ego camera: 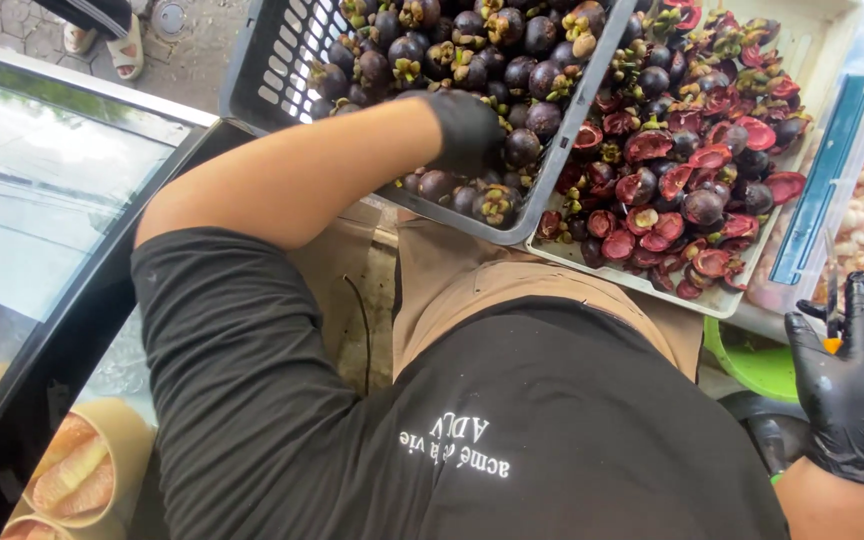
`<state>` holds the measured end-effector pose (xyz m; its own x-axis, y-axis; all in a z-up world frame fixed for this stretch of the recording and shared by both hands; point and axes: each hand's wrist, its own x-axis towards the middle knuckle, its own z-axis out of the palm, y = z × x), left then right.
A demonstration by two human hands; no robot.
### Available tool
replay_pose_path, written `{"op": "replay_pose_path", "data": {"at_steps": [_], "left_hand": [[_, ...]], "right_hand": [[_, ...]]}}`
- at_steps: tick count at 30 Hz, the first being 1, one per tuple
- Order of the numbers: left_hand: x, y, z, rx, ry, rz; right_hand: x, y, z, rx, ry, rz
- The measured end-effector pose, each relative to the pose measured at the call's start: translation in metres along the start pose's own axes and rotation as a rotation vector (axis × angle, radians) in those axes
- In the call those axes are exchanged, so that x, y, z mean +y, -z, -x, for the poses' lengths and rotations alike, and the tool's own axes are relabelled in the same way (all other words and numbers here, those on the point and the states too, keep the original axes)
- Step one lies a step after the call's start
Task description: Peeling mangosteens with a small knife and placing the fruit segments into a plastic container.
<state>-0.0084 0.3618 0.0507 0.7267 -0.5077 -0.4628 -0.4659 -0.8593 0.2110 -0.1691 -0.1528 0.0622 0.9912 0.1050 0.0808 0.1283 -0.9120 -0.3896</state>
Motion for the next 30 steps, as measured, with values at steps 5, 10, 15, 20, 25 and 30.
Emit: {"op": "replay_pose_path", "data": {"at_steps": [5,10,15,20,25,30], "left_hand": [[-0.041,0.009,-0.066,0.153,0.109,0.001],[-0.113,-0.009,-0.150,0.409,-0.013,0.267],[-0.111,0.043,-0.173,0.411,0.077,0.628],[-0.150,-0.001,-0.284,0.745,0.254,0.484],[-0.168,-0.013,-0.317,0.922,0.112,0.725],[-0.147,0.002,-0.287,0.777,0.247,0.394]], "right_hand": [[0.003,-0.005,-0.008,-0.059,-0.011,-0.156],[0.006,-0.012,-0.004,-0.085,-0.058,0.019],[-0.034,0.006,0.003,-0.107,-0.095,-0.034],[-0.006,-0.008,0.027,-0.196,-0.320,-0.137],[0.040,-0.041,0.027,-0.183,-0.138,-0.322],[-0.028,-0.022,-0.008,-0.182,-0.010,-0.212]]}}
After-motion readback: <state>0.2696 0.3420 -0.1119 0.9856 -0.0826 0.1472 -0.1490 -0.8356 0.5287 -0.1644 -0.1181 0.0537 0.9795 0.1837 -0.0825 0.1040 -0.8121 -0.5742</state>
